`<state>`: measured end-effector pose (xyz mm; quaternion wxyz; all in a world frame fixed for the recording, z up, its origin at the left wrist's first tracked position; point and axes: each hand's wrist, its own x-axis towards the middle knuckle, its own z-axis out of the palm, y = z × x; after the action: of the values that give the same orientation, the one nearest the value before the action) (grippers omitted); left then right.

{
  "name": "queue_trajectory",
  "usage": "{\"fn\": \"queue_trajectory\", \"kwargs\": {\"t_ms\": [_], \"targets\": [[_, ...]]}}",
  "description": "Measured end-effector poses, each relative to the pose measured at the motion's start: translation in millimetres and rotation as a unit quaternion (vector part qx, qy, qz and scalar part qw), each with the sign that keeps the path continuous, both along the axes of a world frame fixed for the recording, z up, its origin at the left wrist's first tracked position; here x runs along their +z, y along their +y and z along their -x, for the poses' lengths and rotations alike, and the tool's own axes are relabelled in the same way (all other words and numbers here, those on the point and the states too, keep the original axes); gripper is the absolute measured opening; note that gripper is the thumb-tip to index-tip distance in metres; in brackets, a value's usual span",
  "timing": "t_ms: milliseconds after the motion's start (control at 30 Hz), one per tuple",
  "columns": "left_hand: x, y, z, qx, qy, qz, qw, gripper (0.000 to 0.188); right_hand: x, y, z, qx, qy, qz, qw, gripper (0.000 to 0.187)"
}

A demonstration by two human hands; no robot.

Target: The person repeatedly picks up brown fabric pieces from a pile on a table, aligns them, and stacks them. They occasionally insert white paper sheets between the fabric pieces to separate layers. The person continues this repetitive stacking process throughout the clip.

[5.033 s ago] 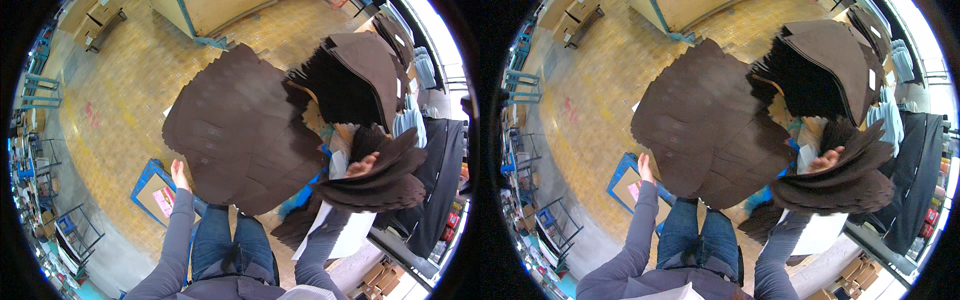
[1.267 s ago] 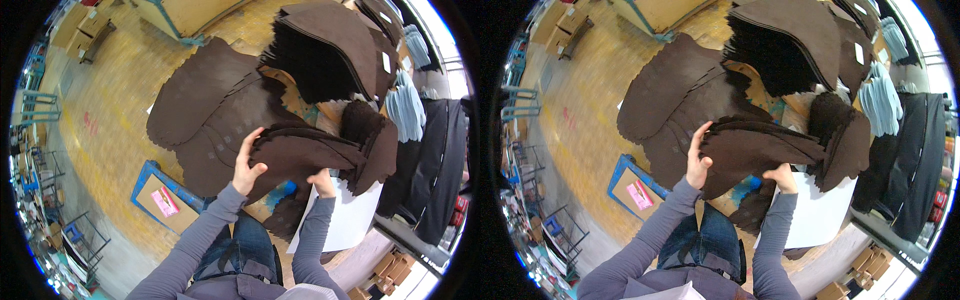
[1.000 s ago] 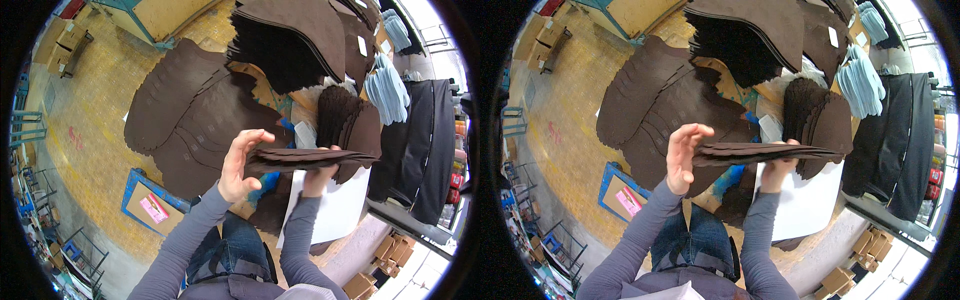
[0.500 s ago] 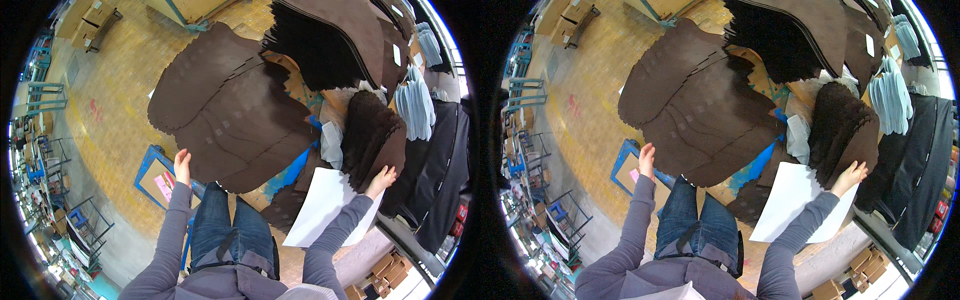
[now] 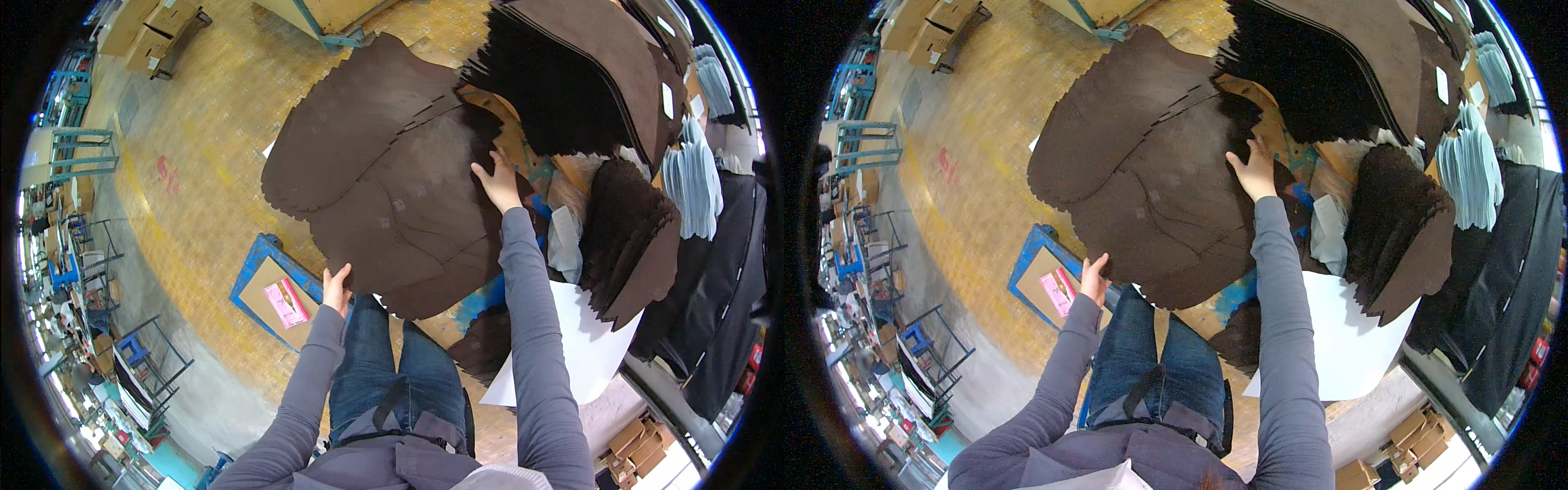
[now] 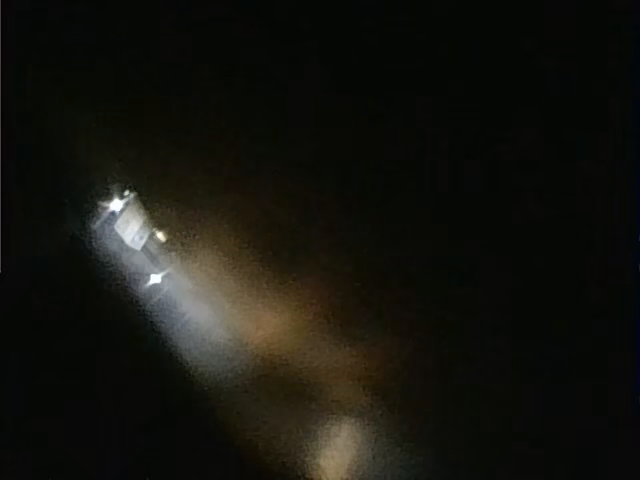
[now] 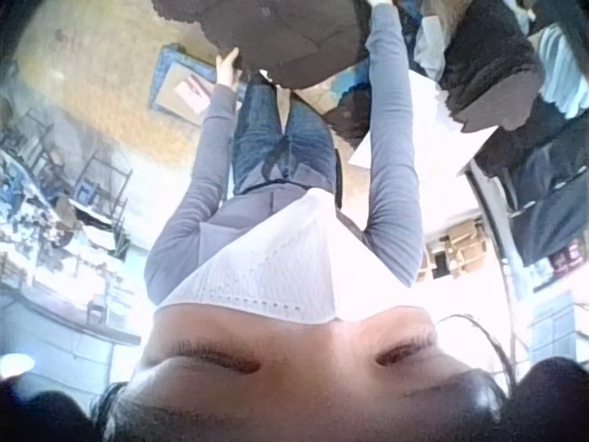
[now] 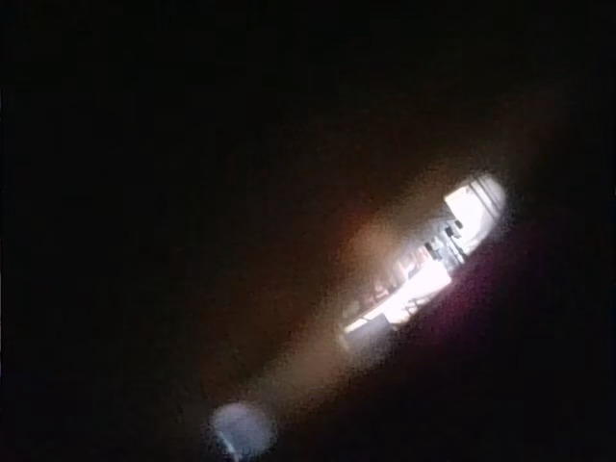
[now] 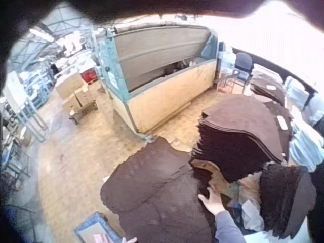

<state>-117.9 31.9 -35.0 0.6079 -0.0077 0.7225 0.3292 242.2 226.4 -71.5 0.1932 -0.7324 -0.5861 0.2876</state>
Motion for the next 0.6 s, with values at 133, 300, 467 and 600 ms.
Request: {"fn": "queue_trajectory", "kwargs": {"t_ms": [133, 300, 467, 600], "targets": [[-1.8, -10.2, 21.4, 0.044, -0.026, -0.034, 0.998, 0.067, 51.7, 4.3, 54.8, 0.004, 0.058, 0.081, 0.995, 0.049], [-12.4, -12.1, 28.7, -0.002, -0.029, -0.005, 1.000, 0.082, 20.0, -6.1, 26.0, -0.009, -0.136, -0.042, 0.990, 0.064], [15.0, 3.9, 4.0, -0.032, 0.012, -0.050, 0.998, 0.092, -2.7, 0.5, -6.0, -0.032, -0.083, -0.030, 0.996, 0.058], [14.0, 3.7, 5.3, -0.017, 0.009, -0.078, 0.997, 0.086, 20.4, 4.2, 2.3, -0.042, -0.021, -0.003, 0.999, 0.058]]}}
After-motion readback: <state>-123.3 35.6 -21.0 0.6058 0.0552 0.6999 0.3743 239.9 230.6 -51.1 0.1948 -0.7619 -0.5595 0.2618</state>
